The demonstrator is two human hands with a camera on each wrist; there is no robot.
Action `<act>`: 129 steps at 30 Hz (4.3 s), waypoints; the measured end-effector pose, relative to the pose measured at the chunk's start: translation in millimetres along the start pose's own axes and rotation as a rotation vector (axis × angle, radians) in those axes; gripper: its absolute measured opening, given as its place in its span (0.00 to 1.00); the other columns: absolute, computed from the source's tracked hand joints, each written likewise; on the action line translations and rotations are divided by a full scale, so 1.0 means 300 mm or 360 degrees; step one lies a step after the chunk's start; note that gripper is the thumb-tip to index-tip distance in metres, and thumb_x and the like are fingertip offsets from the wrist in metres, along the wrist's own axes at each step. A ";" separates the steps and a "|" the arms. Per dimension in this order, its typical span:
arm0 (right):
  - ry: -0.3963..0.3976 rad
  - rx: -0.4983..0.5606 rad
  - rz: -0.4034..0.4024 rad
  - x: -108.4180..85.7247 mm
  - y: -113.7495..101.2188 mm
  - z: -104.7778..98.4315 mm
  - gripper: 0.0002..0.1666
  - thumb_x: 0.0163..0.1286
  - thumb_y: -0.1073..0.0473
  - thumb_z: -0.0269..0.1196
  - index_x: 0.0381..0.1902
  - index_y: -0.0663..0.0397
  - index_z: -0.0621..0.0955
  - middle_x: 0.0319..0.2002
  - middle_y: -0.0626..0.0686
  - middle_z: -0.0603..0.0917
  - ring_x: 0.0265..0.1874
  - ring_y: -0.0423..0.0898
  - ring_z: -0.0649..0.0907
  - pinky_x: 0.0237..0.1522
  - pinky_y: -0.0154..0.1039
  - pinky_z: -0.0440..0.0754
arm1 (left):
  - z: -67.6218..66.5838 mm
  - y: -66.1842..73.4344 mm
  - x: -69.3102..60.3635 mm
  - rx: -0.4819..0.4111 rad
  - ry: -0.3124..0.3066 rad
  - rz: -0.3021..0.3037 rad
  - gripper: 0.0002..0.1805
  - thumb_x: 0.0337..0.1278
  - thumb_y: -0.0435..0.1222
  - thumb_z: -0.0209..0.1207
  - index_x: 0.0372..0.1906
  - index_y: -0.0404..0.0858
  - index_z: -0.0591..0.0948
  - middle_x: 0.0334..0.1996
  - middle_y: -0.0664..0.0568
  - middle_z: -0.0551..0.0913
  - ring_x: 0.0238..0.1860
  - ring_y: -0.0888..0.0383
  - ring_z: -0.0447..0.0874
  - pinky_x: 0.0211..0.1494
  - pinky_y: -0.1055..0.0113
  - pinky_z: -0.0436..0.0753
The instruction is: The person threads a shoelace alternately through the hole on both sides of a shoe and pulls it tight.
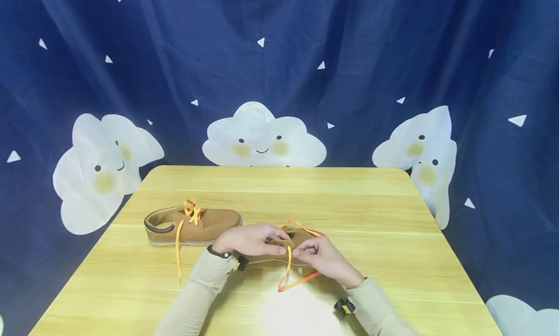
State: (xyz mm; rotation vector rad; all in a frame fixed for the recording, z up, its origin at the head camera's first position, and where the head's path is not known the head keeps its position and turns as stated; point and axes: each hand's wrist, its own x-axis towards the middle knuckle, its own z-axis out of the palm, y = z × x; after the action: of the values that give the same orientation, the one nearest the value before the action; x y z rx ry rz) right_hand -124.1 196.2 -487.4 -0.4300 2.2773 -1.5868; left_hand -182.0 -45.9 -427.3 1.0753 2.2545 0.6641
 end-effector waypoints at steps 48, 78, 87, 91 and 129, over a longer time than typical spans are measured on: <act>0.0480 0.0222 -0.0371 0.073 -0.106 -0.037 0.10 0.77 0.60 0.62 0.46 0.62 0.86 0.33 0.49 0.87 0.29 0.43 0.83 0.36 0.35 0.85 | -0.051 0.013 -0.040 -0.0018 0.0651 0.0224 0.23 0.78 0.45 0.54 0.69 0.40 0.76 0.67 0.48 0.81 0.70 0.51 0.78 0.75 0.53 0.74; 0.0051 0.0003 0.0197 0.142 -0.043 -0.047 0.12 0.74 0.60 0.63 0.37 0.65 0.87 0.14 0.40 0.67 0.11 0.35 0.60 0.15 0.28 0.58 | -0.006 -0.037 0.021 0.0149 0.0454 0.0035 0.20 0.78 0.39 0.51 0.65 0.35 0.80 0.64 0.46 0.83 0.68 0.52 0.80 0.73 0.57 0.77; 0.0164 -0.0126 0.0107 0.162 -0.022 -0.020 0.12 0.74 0.60 0.64 0.38 0.63 0.90 0.11 0.41 0.68 0.11 0.34 0.64 0.17 0.28 0.61 | -0.006 -0.046 0.023 0.0138 0.0422 0.0082 0.21 0.77 0.39 0.53 0.67 0.35 0.78 0.60 0.48 0.85 0.62 0.55 0.83 0.68 0.59 0.81; 0.0179 -0.0114 0.0090 0.163 -0.019 -0.011 0.13 0.74 0.61 0.63 0.37 0.64 0.90 0.10 0.40 0.67 0.10 0.33 0.63 0.16 0.28 0.59 | 0.003 -0.058 0.040 0.0050 0.0407 0.0109 0.23 0.79 0.40 0.52 0.70 0.35 0.74 0.62 0.46 0.85 0.63 0.53 0.84 0.67 0.60 0.82; 0.0073 -0.0069 0.0202 0.149 -0.062 -0.073 0.16 0.78 0.57 0.60 0.44 0.68 0.85 0.19 0.46 0.76 0.11 0.35 0.65 0.15 0.28 0.63 | -0.013 -0.049 0.057 -0.0435 0.0730 0.0291 0.28 0.65 0.27 0.54 0.70 0.34 0.75 0.69 0.45 0.77 0.73 0.48 0.74 0.79 0.53 0.69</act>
State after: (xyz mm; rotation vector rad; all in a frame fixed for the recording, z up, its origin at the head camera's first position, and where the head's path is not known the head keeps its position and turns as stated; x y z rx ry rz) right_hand -172.7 189.3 -467.0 -0.2560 2.3270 -1.5025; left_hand -201.6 -41.0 -438.3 1.0809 2.3520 1.3721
